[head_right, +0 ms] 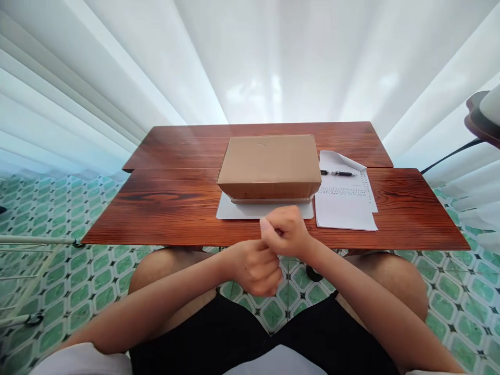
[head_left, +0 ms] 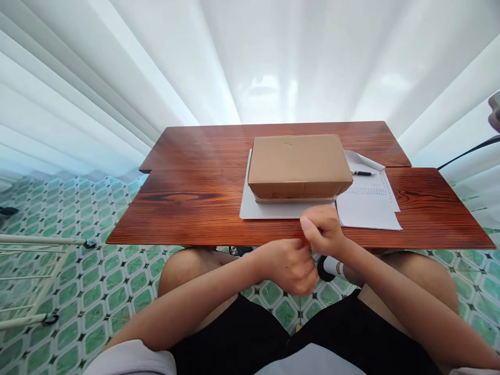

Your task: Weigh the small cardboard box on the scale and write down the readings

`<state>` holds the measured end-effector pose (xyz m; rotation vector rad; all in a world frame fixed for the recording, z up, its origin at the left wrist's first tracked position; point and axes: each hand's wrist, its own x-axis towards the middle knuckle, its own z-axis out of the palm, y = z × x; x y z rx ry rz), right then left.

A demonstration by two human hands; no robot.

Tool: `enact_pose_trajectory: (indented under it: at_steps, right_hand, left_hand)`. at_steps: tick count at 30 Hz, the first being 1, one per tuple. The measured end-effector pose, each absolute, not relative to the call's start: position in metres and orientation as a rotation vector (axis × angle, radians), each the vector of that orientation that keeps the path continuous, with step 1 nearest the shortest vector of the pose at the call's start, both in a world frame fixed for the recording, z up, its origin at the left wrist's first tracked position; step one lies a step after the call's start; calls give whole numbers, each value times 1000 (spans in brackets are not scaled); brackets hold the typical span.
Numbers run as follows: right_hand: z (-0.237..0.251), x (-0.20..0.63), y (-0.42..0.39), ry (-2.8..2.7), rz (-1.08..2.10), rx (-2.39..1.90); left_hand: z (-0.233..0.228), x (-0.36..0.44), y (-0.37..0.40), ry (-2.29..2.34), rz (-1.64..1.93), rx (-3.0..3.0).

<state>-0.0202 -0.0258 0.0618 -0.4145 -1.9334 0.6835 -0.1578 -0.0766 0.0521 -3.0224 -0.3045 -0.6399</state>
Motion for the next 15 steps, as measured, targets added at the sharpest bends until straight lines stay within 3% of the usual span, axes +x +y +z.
enact_pose_trajectory:
  at_steps: [6,15]
  right_hand:
    - [66,-1,-6,-1635,584,-669]
    - [70,21,16,-1181,500,-848]
  left_hand:
    - [81,-192,-58,-801,-1238,-2391]
    - [67,-223,-51,-1479,-1883,-1980]
